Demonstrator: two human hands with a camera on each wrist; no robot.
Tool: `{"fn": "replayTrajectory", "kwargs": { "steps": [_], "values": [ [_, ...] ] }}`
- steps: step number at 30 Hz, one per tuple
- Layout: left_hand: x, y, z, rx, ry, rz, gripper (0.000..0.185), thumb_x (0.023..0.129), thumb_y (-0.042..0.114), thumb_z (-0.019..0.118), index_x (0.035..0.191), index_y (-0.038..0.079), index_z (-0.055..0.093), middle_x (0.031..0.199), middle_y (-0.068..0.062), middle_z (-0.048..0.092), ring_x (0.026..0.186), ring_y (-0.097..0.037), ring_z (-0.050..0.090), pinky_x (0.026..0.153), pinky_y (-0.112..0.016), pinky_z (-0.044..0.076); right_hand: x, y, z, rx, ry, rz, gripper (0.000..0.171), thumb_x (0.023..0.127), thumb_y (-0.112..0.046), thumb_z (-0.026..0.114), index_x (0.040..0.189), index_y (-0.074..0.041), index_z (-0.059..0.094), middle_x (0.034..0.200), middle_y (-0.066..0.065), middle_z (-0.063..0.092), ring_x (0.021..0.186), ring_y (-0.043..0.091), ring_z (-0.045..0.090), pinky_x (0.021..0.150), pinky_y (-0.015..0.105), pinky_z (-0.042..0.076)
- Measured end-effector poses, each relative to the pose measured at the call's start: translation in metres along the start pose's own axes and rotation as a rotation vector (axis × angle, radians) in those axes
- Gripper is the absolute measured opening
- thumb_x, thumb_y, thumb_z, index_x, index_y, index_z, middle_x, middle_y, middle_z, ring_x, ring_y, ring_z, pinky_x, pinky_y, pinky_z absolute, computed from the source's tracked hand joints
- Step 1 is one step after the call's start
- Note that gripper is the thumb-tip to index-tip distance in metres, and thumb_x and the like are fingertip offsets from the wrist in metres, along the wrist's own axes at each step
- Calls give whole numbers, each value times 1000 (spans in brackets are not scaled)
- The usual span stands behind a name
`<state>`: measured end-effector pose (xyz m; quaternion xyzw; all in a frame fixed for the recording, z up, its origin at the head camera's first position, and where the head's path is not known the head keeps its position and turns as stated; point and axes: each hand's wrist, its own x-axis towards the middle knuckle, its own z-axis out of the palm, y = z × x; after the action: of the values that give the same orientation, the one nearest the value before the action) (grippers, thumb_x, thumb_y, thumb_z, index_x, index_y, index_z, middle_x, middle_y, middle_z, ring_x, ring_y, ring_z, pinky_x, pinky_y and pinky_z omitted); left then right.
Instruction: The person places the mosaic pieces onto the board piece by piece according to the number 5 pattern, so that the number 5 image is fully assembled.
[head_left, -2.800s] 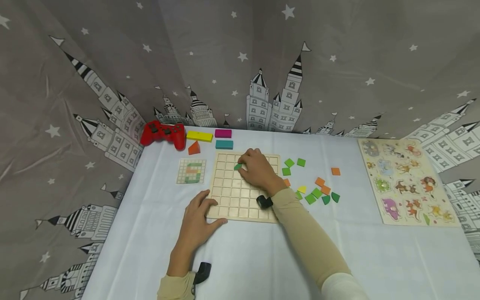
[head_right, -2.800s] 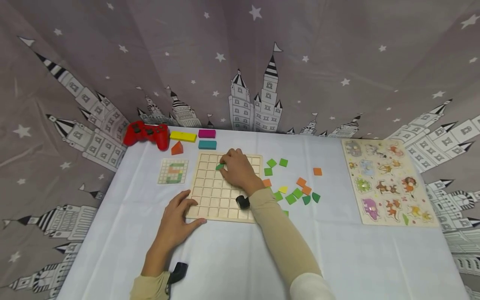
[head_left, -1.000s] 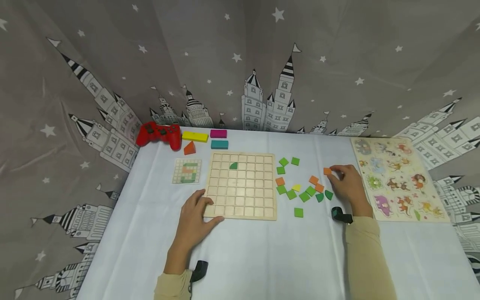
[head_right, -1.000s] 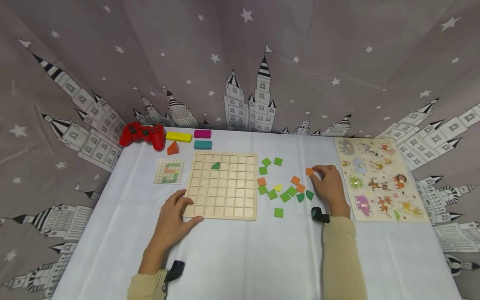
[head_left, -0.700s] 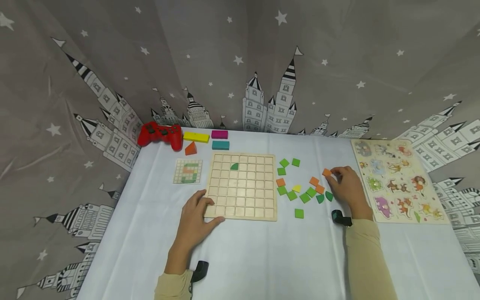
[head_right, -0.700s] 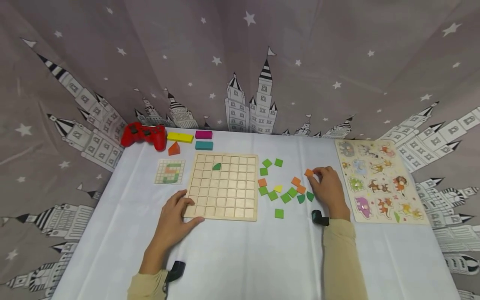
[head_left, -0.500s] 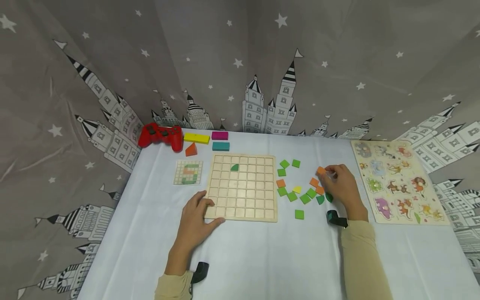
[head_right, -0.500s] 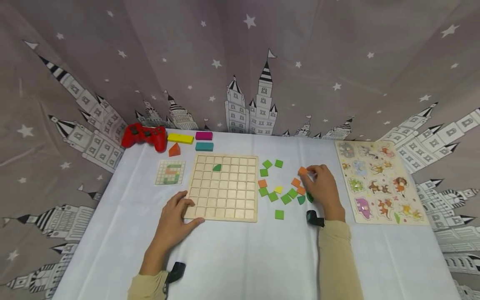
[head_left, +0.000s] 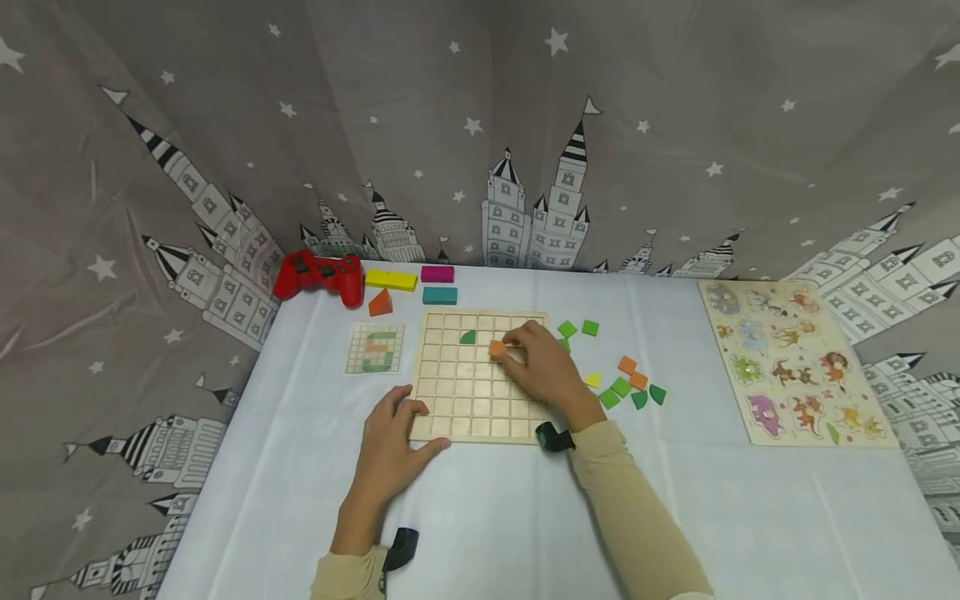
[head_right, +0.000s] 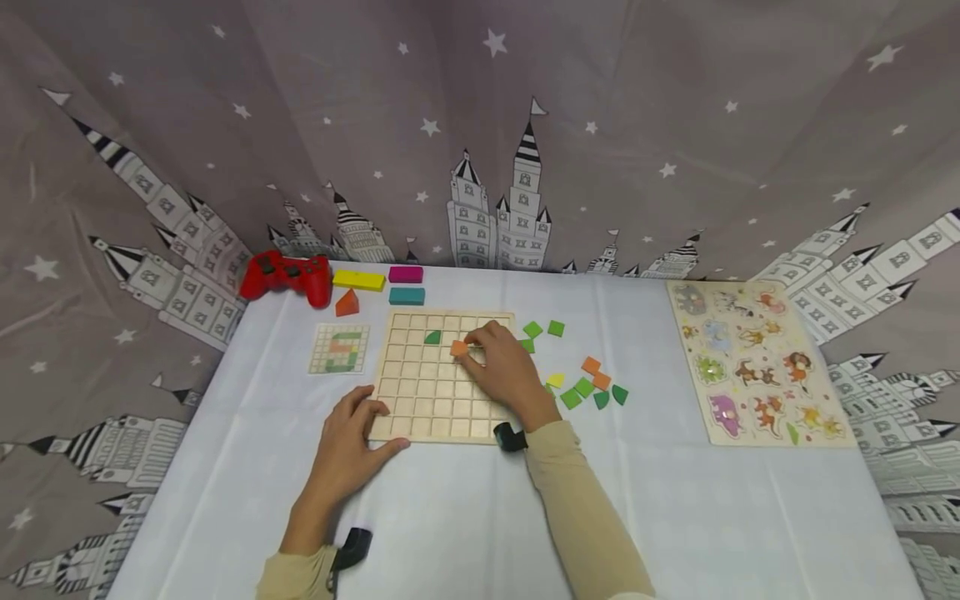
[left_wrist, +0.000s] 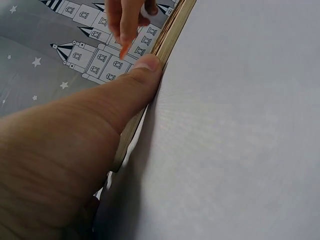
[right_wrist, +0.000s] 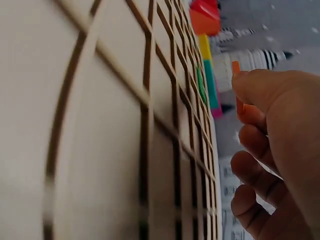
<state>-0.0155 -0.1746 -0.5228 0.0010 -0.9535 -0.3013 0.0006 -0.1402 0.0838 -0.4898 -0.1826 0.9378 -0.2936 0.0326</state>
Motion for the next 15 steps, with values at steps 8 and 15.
{"fn": "replayTrajectory", "kwargs": {
  "steps": [8, 15],
  "values": [
    [2, 0, -3, 1, -8, 8, 56, 74, 43, 90, 111, 14, 59, 156, -16, 40, 148, -39, 33, 120, -64, 26, 22, -28, 26, -67, -57, -40, 33, 99, -38, 64, 123, -16, 68, 117, 2, 62, 105, 21, 64, 93, 40, 56],
    [1, 0, -2, -5, -12, 2, 56, 75, 43, 90, 111, 14, 59, 156, -16, 40, 148, -40, 33, 120, -64, 27, 25, -32, 35, -109, -76, -4, 33, 100, -39, 64, 124, -16, 68, 118, 2, 63, 105, 21, 66, 92, 39, 57]
  ]
}}
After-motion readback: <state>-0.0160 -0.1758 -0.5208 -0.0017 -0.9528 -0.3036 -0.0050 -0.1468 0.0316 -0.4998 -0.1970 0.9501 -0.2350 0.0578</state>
